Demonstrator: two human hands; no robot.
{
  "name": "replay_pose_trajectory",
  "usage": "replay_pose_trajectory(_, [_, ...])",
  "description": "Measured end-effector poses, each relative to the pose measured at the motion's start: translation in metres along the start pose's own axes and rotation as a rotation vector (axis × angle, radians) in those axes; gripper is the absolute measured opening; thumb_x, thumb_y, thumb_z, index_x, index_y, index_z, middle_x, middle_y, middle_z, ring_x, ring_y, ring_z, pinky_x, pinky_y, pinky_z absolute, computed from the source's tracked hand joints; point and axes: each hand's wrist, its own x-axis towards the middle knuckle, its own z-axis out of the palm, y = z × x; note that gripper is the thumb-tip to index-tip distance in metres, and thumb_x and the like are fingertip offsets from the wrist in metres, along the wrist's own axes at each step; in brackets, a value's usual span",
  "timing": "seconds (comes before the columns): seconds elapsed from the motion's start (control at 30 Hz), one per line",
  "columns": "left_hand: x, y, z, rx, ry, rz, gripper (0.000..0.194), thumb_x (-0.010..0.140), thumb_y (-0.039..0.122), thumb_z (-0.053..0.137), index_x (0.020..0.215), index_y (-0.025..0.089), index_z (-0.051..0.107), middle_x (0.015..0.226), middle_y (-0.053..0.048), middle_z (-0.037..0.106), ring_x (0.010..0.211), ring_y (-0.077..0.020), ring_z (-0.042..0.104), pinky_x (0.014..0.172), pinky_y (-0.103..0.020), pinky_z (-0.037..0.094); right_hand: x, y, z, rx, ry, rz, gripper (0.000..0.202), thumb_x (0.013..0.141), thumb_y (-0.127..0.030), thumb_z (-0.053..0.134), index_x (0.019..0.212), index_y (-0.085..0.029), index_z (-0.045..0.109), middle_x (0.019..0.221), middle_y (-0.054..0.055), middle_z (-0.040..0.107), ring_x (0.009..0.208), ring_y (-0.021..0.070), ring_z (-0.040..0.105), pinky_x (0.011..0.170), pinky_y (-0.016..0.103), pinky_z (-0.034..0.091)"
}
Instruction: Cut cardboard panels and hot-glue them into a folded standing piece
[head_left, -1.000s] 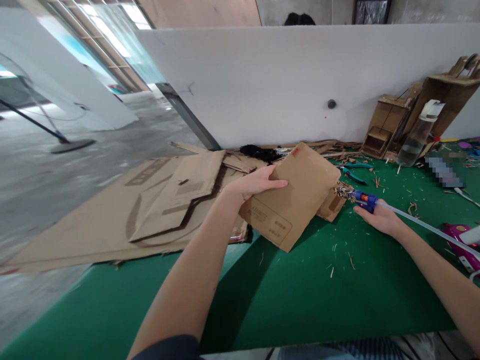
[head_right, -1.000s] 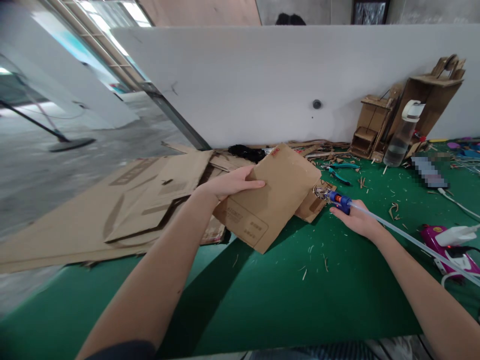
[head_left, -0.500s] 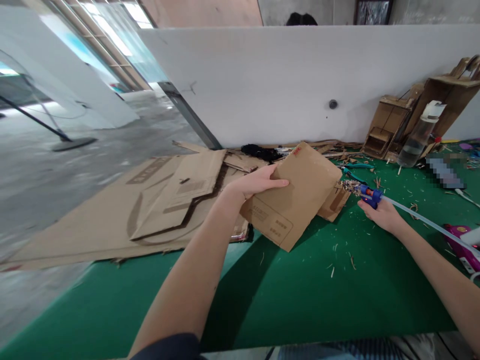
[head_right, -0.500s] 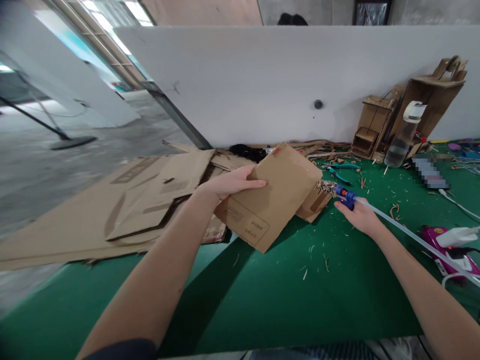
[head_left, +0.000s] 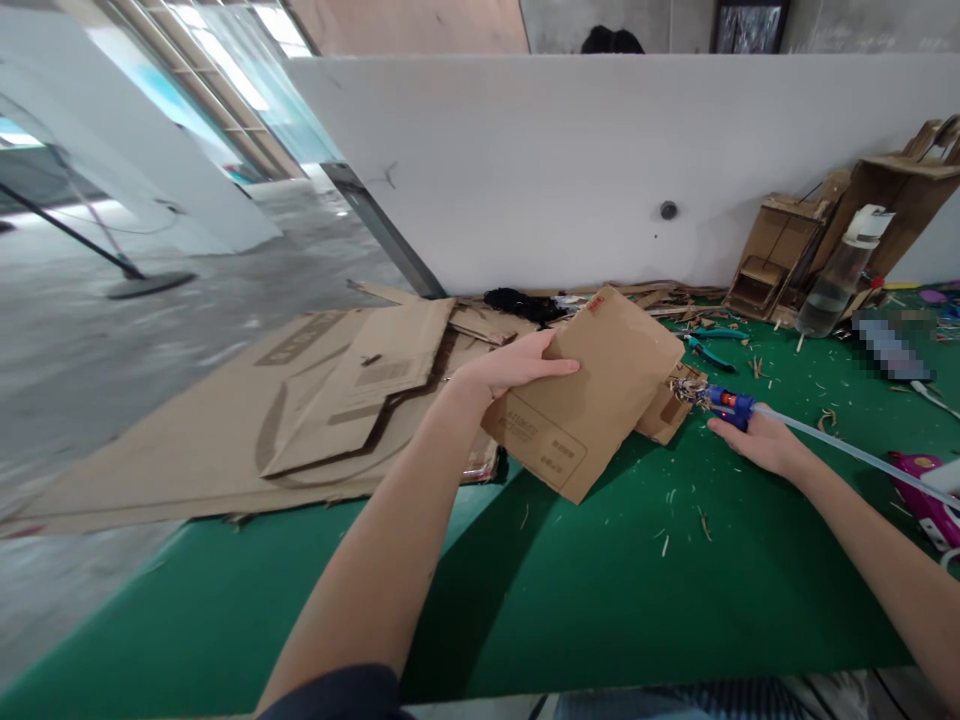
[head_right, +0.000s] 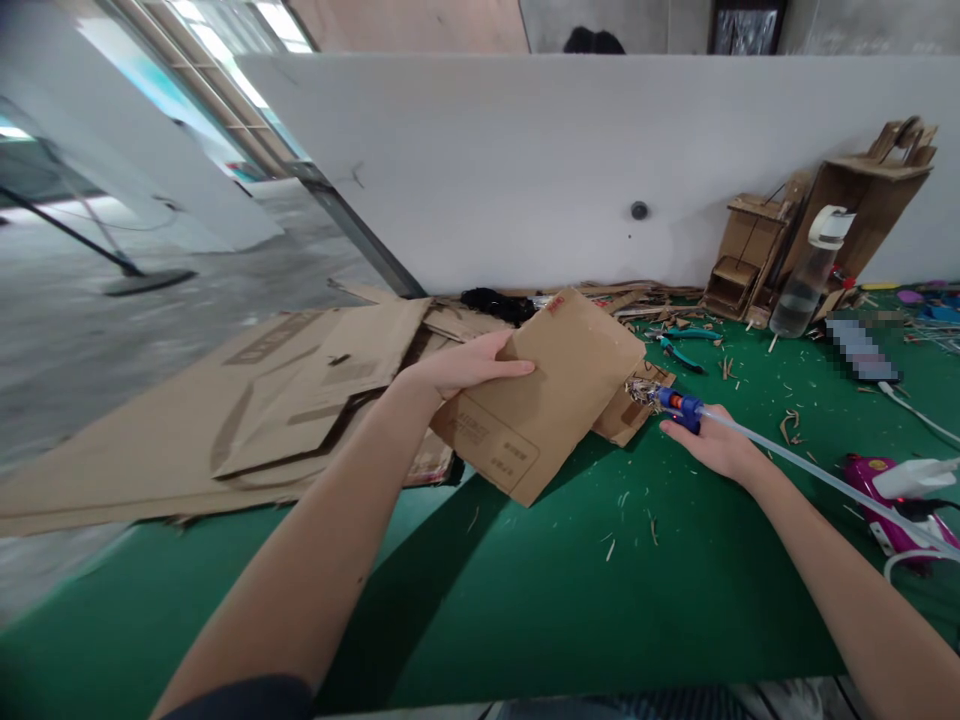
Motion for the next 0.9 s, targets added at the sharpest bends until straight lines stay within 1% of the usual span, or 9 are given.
replay_pose_trajectory(0.1, [-0.001,0.001,0.0,0.0,0.008,-0.006,0.068,0.074,0.054,0.066,0.132,0.025,0.049,0.128,-0.008,0.062,0.112,-0.0292,0.062,0.085,-0.037,0.057,-0.003,-0.003,-0.001,-0.007,-0.029,0.02,0.044,0.079,-0.061,0.054,0.064,-0.02,0.056,0.048,-0.001,0.053,0.043,0.0133,0.048,0.041,0.025,0.033])
replay_pose_trajectory(0.2, [0.0,0.0,0.0,0.001,0.009,-0.006,0.066,0.074,0.054,0.066,0.131,0.026,0.05,0.128,-0.008,0.062,0.113,-0.0292,0.061,0.086,-0.038,0.056,-0.003,-0.003,-0.001,-0.015,-0.029,0.031,0.044,0.079,-0.062,0.055,0.065,-0.02,0.057,0.049,0.0,0.053,0.044,0.0133,0.048,0.041,0.025,0.033])
replay_pose_trajectory(0.27, [0.001,-0.001,-0.001,-0.005,-0.001,-0.01,0.068,0.073,0.055,0.067,0.132,0.026,0.048,0.129,-0.008,0.061,0.113,-0.0292,0.061,0.085,-0.037,0.057,-0.002,0.0,0.0,-0.004,-0.025,0.009,0.044,0.08,-0.061,0.054,0.071,-0.019,0.062,0.053,0.0,0.056,0.047,0.0142,0.051,0.043,0.025,0.035])
replay_pose_trajectory(0.37, [0.003,-0.003,-0.002,-0.005,-0.021,-0.017,0.071,0.073,0.056,0.067,0.134,0.027,0.047,0.13,-0.008,0.06,0.113,-0.0289,0.062,0.083,-0.036,0.057,0.001,0.006,0.002,0.033,0.022,-0.055,0.043,0.081,-0.058,0.054,0.088,-0.018,0.068,0.062,0.002,0.062,0.056,0.0167,0.056,0.049,0.026,0.04])
replay_pose_trajectory(0.47, [0.003,-0.003,-0.002,0.003,-0.014,-0.01,0.069,0.073,0.056,0.067,0.133,0.027,0.048,0.129,-0.008,0.061,0.113,-0.0288,0.061,0.084,-0.035,0.057,0.005,0.012,0.004,0.058,0.072,-0.066,0.043,0.082,-0.056,0.055,0.096,-0.017,0.068,0.061,0.002,0.062,0.057,0.0175,0.056,0.051,0.027,0.041])
replay_pose_trajectory(0.57, [0.002,-0.003,-0.001,-0.011,-0.008,-0.001,0.068,0.073,0.055,0.067,0.132,0.025,0.049,0.129,-0.008,0.061,0.114,-0.0289,0.061,0.085,-0.035,0.056,0.007,0.014,0.004,0.058,0.111,-0.049,0.042,0.081,-0.056,0.055,0.093,-0.018,0.068,0.059,0.002,0.061,0.054,0.0171,0.055,0.049,0.027,0.04])
replay_pose_trajectory(0.63, [0.002,-0.003,-0.001,-0.025,-0.011,0.007,0.068,0.073,0.054,0.067,0.132,0.024,0.048,0.13,-0.008,0.06,0.115,-0.0288,0.06,0.085,-0.035,0.056,0.006,0.012,0.004,0.041,0.117,-0.036,0.04,0.081,-0.057,0.055,0.085,-0.018,0.066,0.059,0.002,0.06,0.054,0.0169,0.054,0.048,0.027,0.04])
replay_pose_trajectory(0.73, [0.002,-0.003,-0.001,-0.04,-0.019,0.015,0.069,0.074,0.052,0.067,0.133,0.024,0.047,0.13,-0.008,0.06,0.115,-0.0284,0.06,0.085,-0.035,0.056,0.003,0.004,0.001,0.01,0.086,-0.01,0.041,0.08,-0.059,0.053,0.075,-0.019,0.061,0.053,0.0,0.056,0.049,0.016,0.052,0.046,0.027,0.037])
replay_pose_trajectory(0.9, [0.001,-0.001,-0.001,-0.024,-0.016,0.001,0.068,0.074,0.052,0.067,0.133,0.024,0.047,0.13,-0.008,0.06,0.114,-0.029,0.06,0.086,-0.036,0.056,-0.002,-0.008,-0.002,-0.031,0.036,-0.054,0.038,0.081,-0.057,0.051,0.071,-0.02,0.058,0.047,-0.001,0.052,0.045,0.0156,0.05,0.042,0.026,0.033])
